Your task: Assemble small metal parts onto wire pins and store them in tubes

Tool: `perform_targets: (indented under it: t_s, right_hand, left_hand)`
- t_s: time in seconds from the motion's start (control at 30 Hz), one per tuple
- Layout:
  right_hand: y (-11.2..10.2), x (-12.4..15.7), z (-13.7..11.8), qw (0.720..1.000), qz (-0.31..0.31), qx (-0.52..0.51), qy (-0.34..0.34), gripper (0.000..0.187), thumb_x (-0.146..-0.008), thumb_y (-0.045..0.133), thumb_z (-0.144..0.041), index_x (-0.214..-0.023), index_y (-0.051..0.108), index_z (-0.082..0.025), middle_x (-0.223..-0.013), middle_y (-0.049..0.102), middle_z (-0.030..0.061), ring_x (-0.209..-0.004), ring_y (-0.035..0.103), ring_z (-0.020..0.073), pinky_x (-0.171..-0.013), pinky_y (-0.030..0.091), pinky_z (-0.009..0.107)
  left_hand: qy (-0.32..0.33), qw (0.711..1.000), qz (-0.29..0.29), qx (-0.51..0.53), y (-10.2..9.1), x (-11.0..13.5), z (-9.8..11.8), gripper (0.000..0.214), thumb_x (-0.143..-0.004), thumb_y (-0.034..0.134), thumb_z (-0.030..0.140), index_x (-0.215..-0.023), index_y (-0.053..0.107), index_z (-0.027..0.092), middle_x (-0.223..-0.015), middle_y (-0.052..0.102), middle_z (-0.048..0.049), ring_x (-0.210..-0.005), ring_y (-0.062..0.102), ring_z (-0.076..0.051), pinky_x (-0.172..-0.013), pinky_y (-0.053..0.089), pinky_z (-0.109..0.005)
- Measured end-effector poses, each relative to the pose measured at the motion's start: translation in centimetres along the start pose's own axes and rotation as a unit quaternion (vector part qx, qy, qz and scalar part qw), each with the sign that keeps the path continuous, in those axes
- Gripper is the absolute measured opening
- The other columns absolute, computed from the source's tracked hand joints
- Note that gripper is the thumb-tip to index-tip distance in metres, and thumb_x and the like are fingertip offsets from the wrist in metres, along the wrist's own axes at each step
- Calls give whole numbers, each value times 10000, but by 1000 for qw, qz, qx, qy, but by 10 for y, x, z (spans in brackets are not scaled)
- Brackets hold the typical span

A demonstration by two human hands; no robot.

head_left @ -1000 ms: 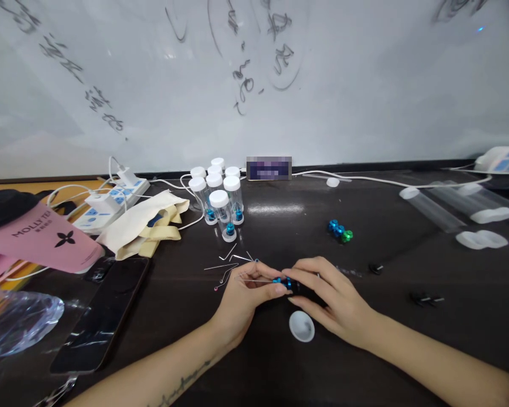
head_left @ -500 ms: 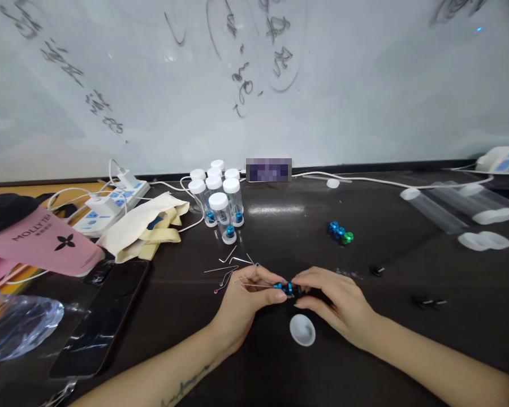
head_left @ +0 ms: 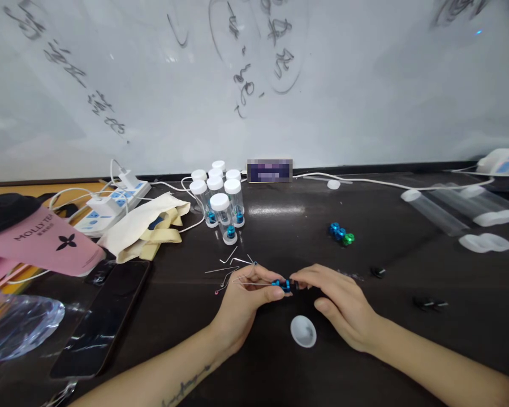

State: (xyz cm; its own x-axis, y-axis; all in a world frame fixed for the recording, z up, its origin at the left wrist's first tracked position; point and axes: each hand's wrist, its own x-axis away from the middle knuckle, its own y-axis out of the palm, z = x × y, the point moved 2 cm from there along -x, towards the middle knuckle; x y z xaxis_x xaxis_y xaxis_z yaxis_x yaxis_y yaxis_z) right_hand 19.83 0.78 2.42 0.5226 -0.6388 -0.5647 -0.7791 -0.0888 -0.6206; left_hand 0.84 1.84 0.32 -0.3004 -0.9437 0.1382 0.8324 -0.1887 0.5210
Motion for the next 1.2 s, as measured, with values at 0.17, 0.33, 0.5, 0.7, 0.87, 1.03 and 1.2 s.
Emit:
perform_targets:
  t_s: [0.17,0.33,0.5,0.7,0.87,1.03,1.2]
  right_hand:
    - [0,-1,1,1000,2,7,14,414,-1031,310,-446,-1235,539,-167,-966,657,98,-859,629,213,-735,519,362]
    - [0,2,1,1000,0,13,-1,405,-1035,314,-424,-1256,535,-166,-1030,661,108,-916,626,215,-785,518,373]
    - [0,4,3,1000,3,20,11,436,-1033,305,-442,-1264,535,-153,-1017,653,113,-926,623,218,-795,518,378]
    - [1,3,4,1000,-4,14,8,451,-1032,293,-453,-1259,548,-159,-1051,648,121,-948,625,226,-803,520,387]
    - [0,3,3,999,4,34,-3,445,-1037,294,-424,-1257,566,-148,-1070,648,130,-984,623,231,-816,522,384]
    - [-1,2,3,999,12,37,6,460,-1036,287,-432,-1258,567,-142,-1071,647,138,-970,629,231,-795,531,382]
    - [-1,3,4,1000,5,29,9,473,-1034,282,-442,-1230,587,-137,-1050,650,138,-962,634,236,-794,535,391]
  left_hand:
    - [0,1000,4,5,0,-1,0,181,-616,841,111,-747,723,151,-784,748,-22,-737,689,-137,-766,530,-260]
    - [0,1000,4,3,0,-1,0,188,-610,847,127,-742,715,150,-771,743,-23,-733,686,-145,-774,536,-283]
    - [2,1000,1,0,0,0,0,192,-614,847,136,-755,717,152,-773,743,-22,-721,695,-153,-781,527,-292]
    - [4,1000,-4,3,0,0,0,175,-632,834,118,-763,727,161,-783,748,-14,-726,701,-143,-769,519,-264]
    - [2,1000,-2,5,1,0,1,174,-629,835,111,-758,727,160,-785,747,-13,-722,700,-140,-762,524,-258]
    - [1,1000,4,9,2,0,2,177,-619,842,121,-745,722,153,-771,739,-14,-717,696,-144,-756,533,-264]
    - [-3,1000,3,8,2,0,2,186,-616,845,130,-751,719,151,-773,738,-18,-707,693,-148,-765,544,-289]
